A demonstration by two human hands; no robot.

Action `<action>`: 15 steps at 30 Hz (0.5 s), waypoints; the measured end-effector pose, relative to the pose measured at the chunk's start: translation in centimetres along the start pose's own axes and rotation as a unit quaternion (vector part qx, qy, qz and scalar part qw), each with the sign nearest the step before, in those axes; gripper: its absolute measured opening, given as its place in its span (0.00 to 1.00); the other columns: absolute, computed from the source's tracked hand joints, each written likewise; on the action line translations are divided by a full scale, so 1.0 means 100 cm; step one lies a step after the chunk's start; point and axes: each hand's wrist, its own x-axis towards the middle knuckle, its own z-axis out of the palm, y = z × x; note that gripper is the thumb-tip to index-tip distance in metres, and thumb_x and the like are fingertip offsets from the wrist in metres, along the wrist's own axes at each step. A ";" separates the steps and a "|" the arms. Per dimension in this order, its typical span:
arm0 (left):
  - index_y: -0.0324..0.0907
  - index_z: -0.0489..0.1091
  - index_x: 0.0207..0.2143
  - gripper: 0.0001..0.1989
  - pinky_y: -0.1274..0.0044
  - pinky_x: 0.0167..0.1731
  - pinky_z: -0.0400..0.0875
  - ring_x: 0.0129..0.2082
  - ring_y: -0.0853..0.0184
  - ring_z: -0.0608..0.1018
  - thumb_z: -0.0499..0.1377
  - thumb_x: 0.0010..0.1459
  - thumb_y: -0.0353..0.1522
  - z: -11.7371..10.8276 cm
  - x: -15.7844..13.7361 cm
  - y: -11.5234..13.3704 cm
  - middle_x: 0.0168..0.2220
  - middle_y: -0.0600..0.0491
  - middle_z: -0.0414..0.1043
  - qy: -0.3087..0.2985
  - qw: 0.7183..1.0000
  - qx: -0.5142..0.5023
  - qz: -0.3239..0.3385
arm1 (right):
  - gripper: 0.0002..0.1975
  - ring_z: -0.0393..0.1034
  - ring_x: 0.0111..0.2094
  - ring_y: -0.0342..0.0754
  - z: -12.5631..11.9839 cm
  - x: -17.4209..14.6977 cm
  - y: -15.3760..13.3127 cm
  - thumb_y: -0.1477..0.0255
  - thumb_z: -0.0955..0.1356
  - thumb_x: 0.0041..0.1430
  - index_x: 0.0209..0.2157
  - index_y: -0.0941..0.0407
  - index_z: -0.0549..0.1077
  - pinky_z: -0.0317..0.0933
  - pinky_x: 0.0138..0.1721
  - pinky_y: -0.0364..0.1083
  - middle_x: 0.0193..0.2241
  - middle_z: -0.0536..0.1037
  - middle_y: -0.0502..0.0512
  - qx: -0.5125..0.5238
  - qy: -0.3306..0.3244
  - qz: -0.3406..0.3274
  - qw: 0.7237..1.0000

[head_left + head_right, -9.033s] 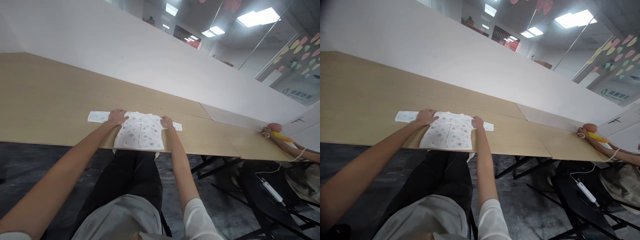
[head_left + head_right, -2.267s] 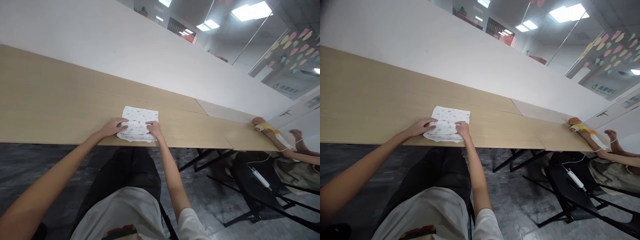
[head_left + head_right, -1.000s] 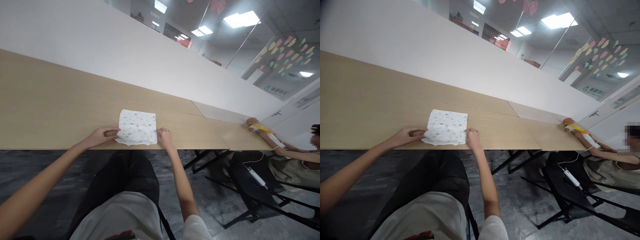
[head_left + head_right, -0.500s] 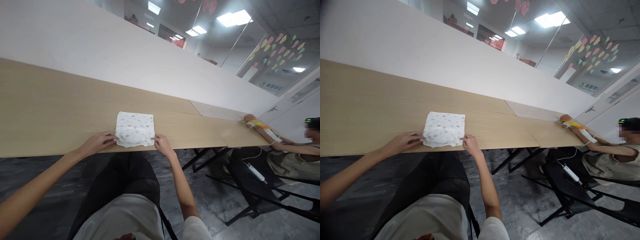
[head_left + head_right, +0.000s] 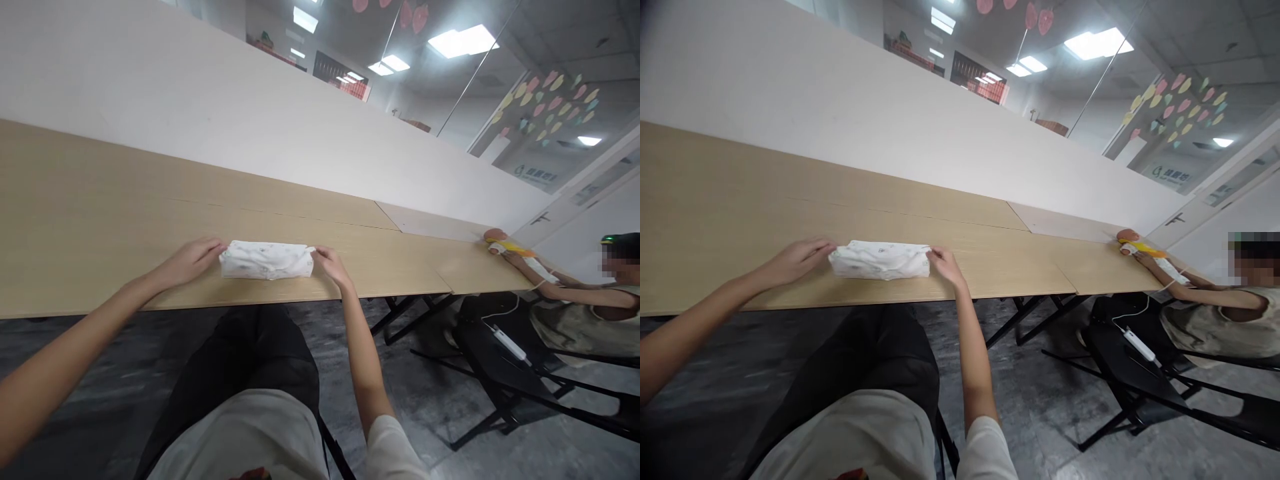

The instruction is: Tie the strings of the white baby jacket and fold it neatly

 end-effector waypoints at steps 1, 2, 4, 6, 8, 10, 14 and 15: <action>0.41 0.71 0.40 0.32 0.70 0.48 0.68 0.43 0.58 0.74 0.41 0.61 0.56 0.000 0.011 -0.006 0.41 0.47 0.76 0.002 1.000 -0.011 -0.019 | 0.13 0.73 0.38 0.47 0.003 0.013 0.004 0.71 0.63 0.62 0.36 0.60 0.78 0.65 0.44 0.44 0.36 0.80 0.56 0.008 0.011 0.019 1.000; 0.40 0.71 0.41 0.33 0.70 0.50 0.67 0.44 0.58 0.74 0.42 0.61 0.56 0.002 0.023 -0.012 0.44 0.47 0.76 0.005 0.999 -0.022 -0.039 | 0.12 0.72 0.36 0.46 0.007 0.027 0.010 0.72 0.63 0.61 0.35 0.61 0.78 0.65 0.42 0.44 0.34 0.80 0.55 0.012 0.024 0.043 0.999; 0.37 0.72 0.42 0.33 0.71 0.52 0.66 0.47 0.57 0.74 0.44 0.60 0.55 0.009 0.047 -0.027 0.47 0.45 0.76 0.010 0.996 -0.043 -0.076 | 0.11 0.72 0.32 0.45 0.016 0.050 0.024 0.75 0.63 0.58 0.34 0.62 0.77 0.66 0.39 0.43 0.31 0.79 0.54 0.001 0.058 0.097 0.994; 0.34 0.72 0.42 0.33 0.72 0.50 0.66 0.46 0.58 0.74 0.46 0.58 0.54 0.020 0.068 -0.042 0.48 0.42 0.77 0.005 0.993 -0.066 -0.103 | 0.11 0.71 0.30 0.43 0.025 0.066 0.038 0.77 0.63 0.56 0.34 0.62 0.78 0.66 0.37 0.42 0.30 0.79 0.53 -0.025 0.084 0.144 0.986; 0.32 0.72 0.43 0.33 0.74 0.46 0.68 0.43 0.60 0.75 0.48 0.58 0.54 0.032 0.081 -0.055 0.46 0.42 0.78 -0.005 0.989 -0.078 -0.124 | 0.11 0.72 0.30 0.44 0.032 0.074 0.051 0.78 0.64 0.55 0.35 0.63 0.78 0.66 0.37 0.41 0.32 0.80 0.55 -0.057 0.100 0.172 0.978; 0.31 0.72 0.43 0.33 0.75 0.44 0.68 0.43 0.61 0.75 0.48 0.58 0.53 0.045 0.086 -0.066 0.46 0.43 0.78 0.007 0.987 -0.082 -0.138 | 0.11 0.74 0.34 0.45 0.036 0.075 0.059 0.78 0.65 0.56 0.38 0.63 0.79 0.66 0.39 0.41 0.37 0.82 0.58 -0.091 0.113 0.180 0.973; 0.30 0.70 0.49 0.34 0.76 0.46 0.68 0.45 0.63 0.75 0.47 0.60 0.52 0.062 0.079 -0.076 0.49 0.44 0.77 0.073 0.982 -0.101 -0.142 | 0.13 0.76 0.42 0.47 0.040 0.072 0.065 0.75 0.66 0.60 0.44 0.60 0.79 0.65 0.45 0.41 0.45 0.81 0.60 -0.144 0.128 0.163 0.968; 0.31 0.70 0.49 0.33 0.76 0.46 0.68 0.45 0.63 0.75 0.47 0.61 0.51 0.064 0.076 -0.076 0.50 0.45 0.77 0.086 0.981 -0.101 -0.143 | 0.14 0.76 0.43 0.47 0.041 0.071 0.066 0.75 0.65 0.61 0.45 0.59 0.79 0.65 0.46 0.42 0.45 0.81 0.60 -0.153 0.131 0.161 0.966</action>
